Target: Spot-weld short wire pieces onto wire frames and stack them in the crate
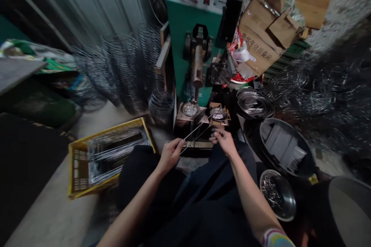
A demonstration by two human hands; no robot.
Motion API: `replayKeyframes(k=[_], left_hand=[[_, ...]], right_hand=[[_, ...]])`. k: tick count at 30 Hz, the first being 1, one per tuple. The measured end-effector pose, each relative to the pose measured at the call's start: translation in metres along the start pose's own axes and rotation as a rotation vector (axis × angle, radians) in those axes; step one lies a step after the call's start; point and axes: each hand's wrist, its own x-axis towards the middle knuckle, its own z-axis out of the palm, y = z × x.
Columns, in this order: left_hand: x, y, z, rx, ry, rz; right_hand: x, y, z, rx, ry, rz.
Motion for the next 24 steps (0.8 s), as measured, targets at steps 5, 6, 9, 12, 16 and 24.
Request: replayKeyframes(k=[5, 6, 9, 12, 16, 24], left_hand=[[-0.008, 0.003, -0.008, -0.048, 0.053, -0.019], [-0.008, 0.003, -0.009, -0.04, 0.065, -0.017], [-0.006, 0.0, -0.008, -0.005, 0.103, -0.008], [-0.004, -0.004, -0.006, 0.014, 0.131, -0.011], [0.0, -0.006, -0.005, -0.012, 0.171, -0.026], [0.01, -0.006, -0.002, -0.011, 0.183, -0.005]], right_hand=[[0.012, 0.004, 0.055, 0.106, -0.027, 0.077], [0.014, 0.003, 0.063, 0.118, -0.005, 0.075], [0.019, -0.001, 0.083, 0.194, 0.042, 0.075], [0.023, -0.006, 0.098, 0.266, 0.052, 0.052], [0.028, -0.012, 0.109, 0.318, 0.064, 0.023], [0.037, -0.019, 0.114, 0.347, 0.065, 0.027]])
